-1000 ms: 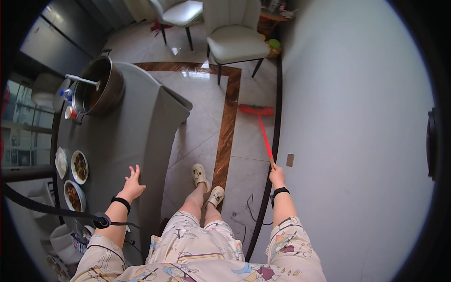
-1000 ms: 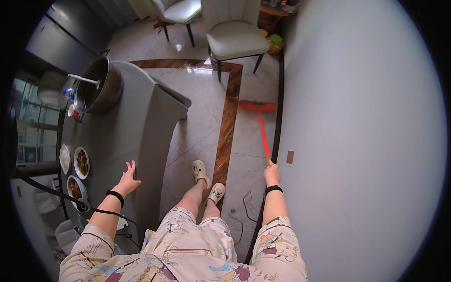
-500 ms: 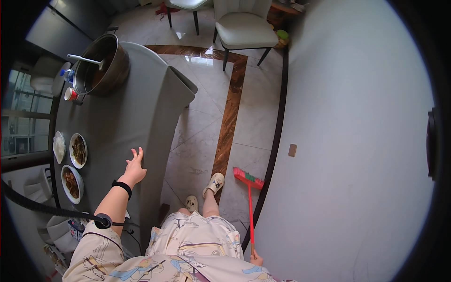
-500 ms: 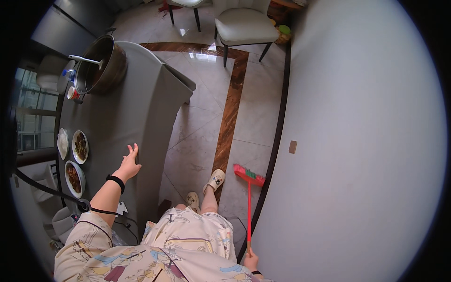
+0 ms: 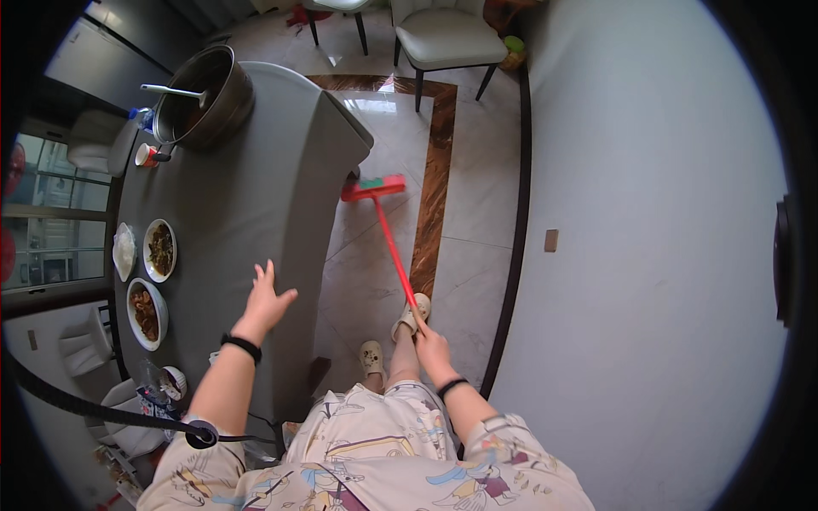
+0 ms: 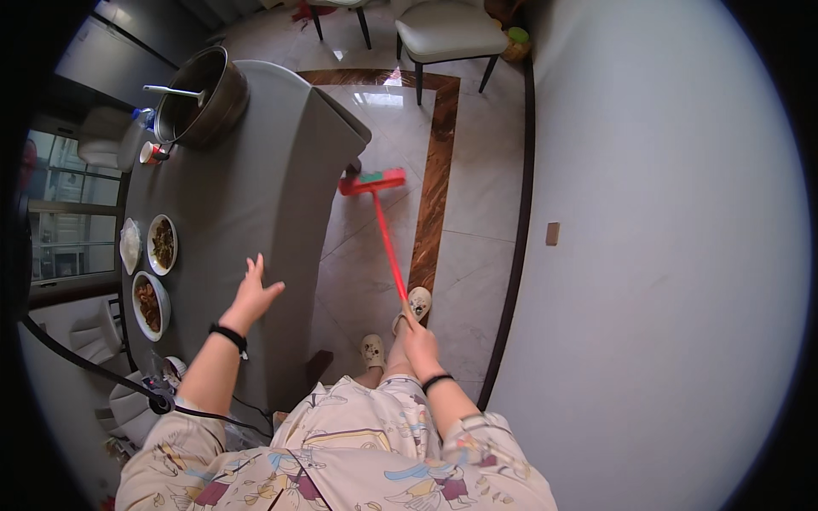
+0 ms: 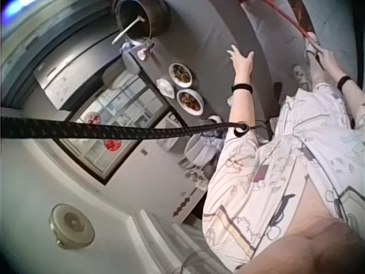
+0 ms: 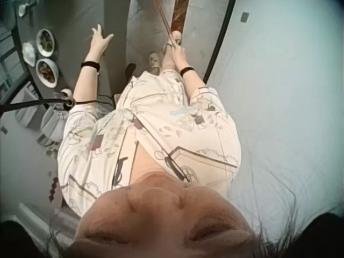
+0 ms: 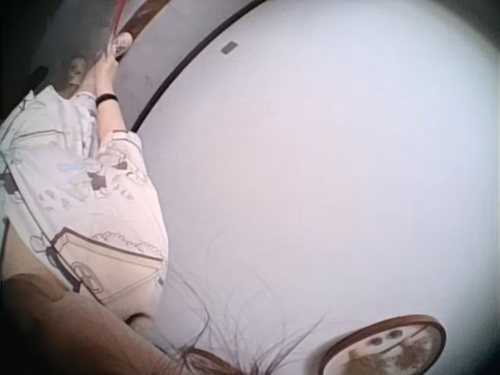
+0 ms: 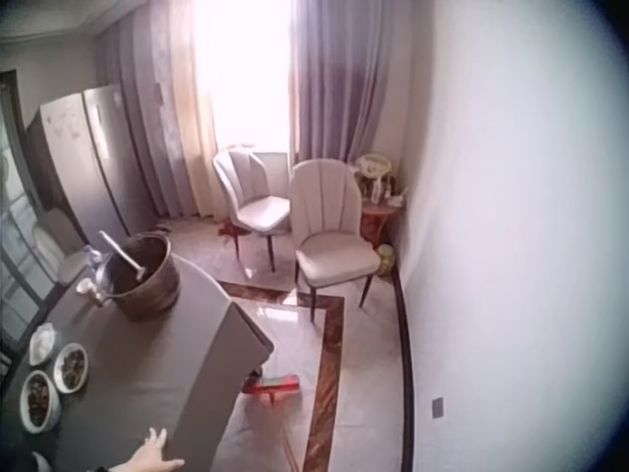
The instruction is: Sweeping the floor with a broom and dustpan in a living and dining area, including moving chairs to sweep underneath.
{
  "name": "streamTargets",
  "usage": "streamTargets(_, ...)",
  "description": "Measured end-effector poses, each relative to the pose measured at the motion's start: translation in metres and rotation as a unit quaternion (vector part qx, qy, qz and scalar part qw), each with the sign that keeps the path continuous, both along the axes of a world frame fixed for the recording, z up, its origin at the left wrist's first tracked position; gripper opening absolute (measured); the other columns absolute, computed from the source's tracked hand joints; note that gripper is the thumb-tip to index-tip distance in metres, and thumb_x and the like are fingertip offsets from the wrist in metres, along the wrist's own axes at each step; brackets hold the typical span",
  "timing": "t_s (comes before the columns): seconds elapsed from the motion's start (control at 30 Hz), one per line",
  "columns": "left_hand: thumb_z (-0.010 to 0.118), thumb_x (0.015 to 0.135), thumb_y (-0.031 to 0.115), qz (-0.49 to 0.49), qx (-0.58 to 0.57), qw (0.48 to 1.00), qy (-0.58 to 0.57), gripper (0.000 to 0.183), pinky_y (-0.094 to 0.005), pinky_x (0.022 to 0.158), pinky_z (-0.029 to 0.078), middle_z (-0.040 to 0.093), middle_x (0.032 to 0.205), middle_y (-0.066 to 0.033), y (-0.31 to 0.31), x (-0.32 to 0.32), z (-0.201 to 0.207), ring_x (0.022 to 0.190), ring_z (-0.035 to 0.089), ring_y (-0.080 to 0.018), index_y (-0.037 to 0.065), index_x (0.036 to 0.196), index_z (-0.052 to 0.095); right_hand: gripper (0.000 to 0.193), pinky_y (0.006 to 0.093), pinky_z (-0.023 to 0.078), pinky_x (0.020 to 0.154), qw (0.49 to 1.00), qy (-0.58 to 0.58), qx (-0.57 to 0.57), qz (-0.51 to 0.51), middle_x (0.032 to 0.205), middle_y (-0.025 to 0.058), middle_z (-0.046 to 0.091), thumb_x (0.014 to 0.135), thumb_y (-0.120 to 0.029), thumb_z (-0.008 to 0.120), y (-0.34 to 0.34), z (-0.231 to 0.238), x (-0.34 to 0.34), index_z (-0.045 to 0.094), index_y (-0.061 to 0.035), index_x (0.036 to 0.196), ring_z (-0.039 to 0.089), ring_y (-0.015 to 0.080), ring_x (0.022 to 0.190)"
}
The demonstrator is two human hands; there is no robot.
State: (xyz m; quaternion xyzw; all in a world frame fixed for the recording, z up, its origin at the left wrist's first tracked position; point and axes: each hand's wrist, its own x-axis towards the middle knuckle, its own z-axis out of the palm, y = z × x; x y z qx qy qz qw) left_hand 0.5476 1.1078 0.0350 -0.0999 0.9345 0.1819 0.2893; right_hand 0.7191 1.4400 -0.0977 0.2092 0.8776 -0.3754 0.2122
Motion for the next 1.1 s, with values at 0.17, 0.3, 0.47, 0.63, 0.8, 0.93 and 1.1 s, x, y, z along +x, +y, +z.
streamTargets(0.17,0.071,0.076,0.030,-0.021,-0.082,0.993,-0.079,0.096,-0.0455,0.107,0.031,0.011,0.147,-0.0296,0.000,0.109,0.011,0.132,0.024,-0.0480,0.002,0.145,0.010,0.036,0.0481,0.051,0.069,0.994,-0.028,0.054,0.088,0.084,0.0187,0.066,0.086,-0.017,0.053,-0.071,-0.014,-0.062,0.058,-0.0235,0.121,0.065,0.0367,0.077)
streamTargets(0.3,0.069,0.076,0.024,-0.069,-0.062,0.995,-0.043,0.092,-0.0425,0.106,0.033,0.017,0.149,-0.0222,-0.031,0.125,0.009,0.133,0.024,-0.0461,0.003,0.145,0.011,0.033,0.0475,0.051,0.066,0.981,-0.041,0.096,0.164,0.081,0.0172,0.066,0.088,-0.020,0.050,-0.063,-0.025,-0.014,0.059,-0.0248,0.119,0.064,0.0360,0.076)
streamTargets(0.47,0.067,0.078,0.027,-0.077,-0.060,0.994,-0.051,0.088,-0.0421,0.106,0.034,0.018,0.149,-0.0195,-0.033,0.124,0.015,0.132,0.026,-0.0455,0.004,0.145,0.014,0.041,0.0487,0.051,0.067,0.969,-0.119,0.141,0.167,0.081,0.0163,0.065,0.085,-0.018,0.053,0.019,0.015,0.133,0.052,-0.0290,0.125,0.064,0.0365,0.076)
streamTargets(0.63,0.064,0.080,0.030,-0.075,-0.074,0.993,-0.048,0.084,-0.0410,0.105,0.035,0.019,0.150,-0.0181,-0.038,0.125,0.012,0.132,0.028,-0.0446,0.004,0.145,0.017,0.035,0.0503,0.050,0.071,0.961,-0.169,0.190,0.109,0.083,0.0206,0.065,0.084,-0.018,0.057,0.061,0.108,0.218,0.061,-0.0230,0.118,0.063,0.0400,0.078)
streamTargets(0.8,0.062,0.081,0.035,-0.099,-0.083,0.990,-0.050,0.083,-0.0408,0.103,0.038,0.019,0.150,-0.0175,-0.045,0.125,0.017,0.131,0.030,-0.0441,0.006,0.145,0.018,0.034,0.0494,0.051,0.066,0.971,-0.112,0.170,0.127,0.076,0.0206,0.064,0.085,-0.020,0.057,0.033,0.150,0.228,0.060,-0.0233,0.119,0.063,0.0392,0.073)
streamTargets(0.93,0.061,0.081,0.035,-0.114,-0.075,0.989,-0.055,0.082,-0.0405,0.103,0.038,0.018,0.151,-0.0164,-0.048,0.123,0.014,0.131,0.031,-0.0437,0.008,0.145,0.019,0.032,0.0477,0.051,0.063,0.969,-0.060,0.165,0.177,0.073,0.0183,0.064,0.086,-0.023,0.052,-0.031,0.118,0.190,0.061,-0.0236,0.117,0.063,0.0367,0.069)
streamTargets(1.1,0.059,0.081,0.034,-0.134,-0.070,0.985,-0.078,0.081,-0.0407,0.104,0.037,0.015,0.152,-0.0151,-0.049,0.119,0.014,0.131,0.031,-0.0417,0.010,0.146,0.018,0.033,0.0457,0.052,0.066,0.973,-0.014,0.144,0.179,0.077,0.0169,0.065,0.086,-0.021,0.050,-0.113,0.058,0.141,0.062,-0.0272,0.116,0.065,0.0344,0.072)
